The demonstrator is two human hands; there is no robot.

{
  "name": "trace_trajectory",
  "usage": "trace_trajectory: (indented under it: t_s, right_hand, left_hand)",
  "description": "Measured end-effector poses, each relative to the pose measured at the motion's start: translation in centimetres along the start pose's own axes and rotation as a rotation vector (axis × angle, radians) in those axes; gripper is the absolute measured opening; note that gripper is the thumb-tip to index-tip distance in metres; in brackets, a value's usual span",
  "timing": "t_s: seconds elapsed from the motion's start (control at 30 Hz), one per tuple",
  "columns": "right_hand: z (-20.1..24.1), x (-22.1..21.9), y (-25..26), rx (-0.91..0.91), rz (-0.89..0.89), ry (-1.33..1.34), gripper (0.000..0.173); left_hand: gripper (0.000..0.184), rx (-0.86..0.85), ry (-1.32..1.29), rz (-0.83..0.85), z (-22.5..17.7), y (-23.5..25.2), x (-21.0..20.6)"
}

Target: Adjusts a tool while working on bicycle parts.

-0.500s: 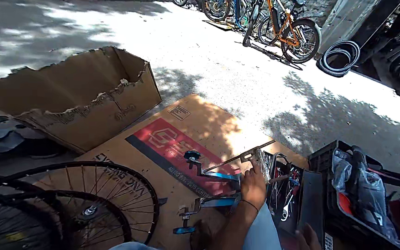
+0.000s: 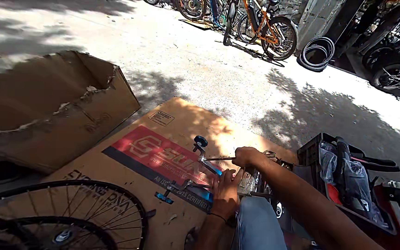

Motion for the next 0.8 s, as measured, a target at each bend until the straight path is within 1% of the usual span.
trace_trajectory:
  t_s: [0.03, 0.07, 0.1, 0.13, 0.17, 0.2, 0.23, 0.27, 0.3, 0.33, 0.4, 0.43, 0.5, 0.6, 0.63, 0.7, 0.77, 0.8]
  right_hand:
    - [0.5, -0.2, -0.1, -0.017, 0.031, 0.000, 0.042]
    - [1.1, -0.4, -0.4, -0.018, 0.066, 0.019, 0.042]
    - [1.5, -0.6, -0.7, -0.011, 0.095, 0.046, 0.042]
    - [1.5, -1.0, -1.0, -0.008, 0.121, 0.078, 0.041]
    - [1.3, -1.3, -1.5, -0.015, 0.138, 0.104, 0.040]
    - [1.0, -1.7, -1.9, -0.033, 0.151, 0.128, 0.038]
    - [0.5, -2.3, -2.4, -0.056, 0.167, 0.150, 0.037]
    - [-0.2, -3.0, -2.8, -0.076, 0.181, 0.181, 0.038]
    - [-0.9, -3.6, -2.9, -0.091, 0.189, 0.218, 0.041]
    - [-1.7, -4.3, -2.5, -0.093, 0.171, 0.241, 0.043]
    - [-3.5, -5.2, -2.9, -0.156, 0.117, 0.254, 0.047]
    - [-3.8, -5.2, -3.8, -0.209, 0.095, 0.251, 0.048]
    - [-3.7, -4.7, -5.3, -0.278, 0.041, 0.245, 0.048]
    - [-5.0, -4.8, -6.3, -0.321, 0.004, 0.286, 0.051]
    - [-5.5, -4.9, -6.5, -0.338, -0.010, 0.347, 0.051]
    - [-6.5, -5.1, -7.2, -0.366, -0.091, 0.525, 0.050]
    - [-6.4, -5.3, -8.0, -0.348, -0.232, 0.725, 0.049]
    - [-5.6, -5.4, -7.8, -0.323, -0.309, 0.815, 0.048]
  left_hand:
    - [0.091, 0.107, -0.112, -0.114, 2.4, -1.3, 0.2]
    - [0.097, 0.281, -0.314, -0.203, 5.4, -3.1, 0.1]
    - [0.100, 0.505, -0.587, -0.264, 8.3, -5.3, -0.9]
    - [0.093, 0.749, -0.923, -0.300, 10.5, -7.5, -2.8]
    - [0.078, 1.003, -1.277, -0.312, 11.6, -9.3, -5.0]
    - [0.060, 1.201, -1.554, -0.287, 11.9, -10.2, -6.9]
    - [0.055, 1.296, -1.750, -0.243, 11.6, -10.2, -8.3]
    - [0.058, 1.303, -1.890, -0.209, 11.1, -9.4, -8.8]
    - [0.058, 1.281, -1.948, -0.198, 10.7, -8.1, -8.5]
    - [0.052, 1.260, -1.921, -0.216, 10.6, -6.4, -7.9]
    - [0.023, 1.241, -1.726, -0.303, 10.4, -3.8, -7.0]
    - [0.019, 1.243, -1.622, -0.332, 10.4, -3.2, -7.1]
    - [0.024, 1.231, -1.507, -0.364, 10.5, -2.7, -7.2]
    - [0.034, 1.146, -1.486, -0.380, 10.1, -1.1, -6.6]
    - [0.037, 1.079, -1.504, -0.386, 9.8, -0.2, -5.5]
    - [0.037, 0.936, -1.513, -0.404, 9.2, 2.0, -2.6]
    - [0.043, 0.795, -1.475, -0.388, 8.6, 4.1, 0.7]
    - [0.050, 0.732, -1.417, -0.384, 9.1, 5.3, 2.3]
Point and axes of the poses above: each hand's wrist, its own y-axis towards the middle knuckle, its own x-axis out of the back of the hand, z = x × y, the point moved 9 cm from there along y, towards the middle knuckle, and after that the axes turned 8 degrees about -z, right-handed, at the moved point
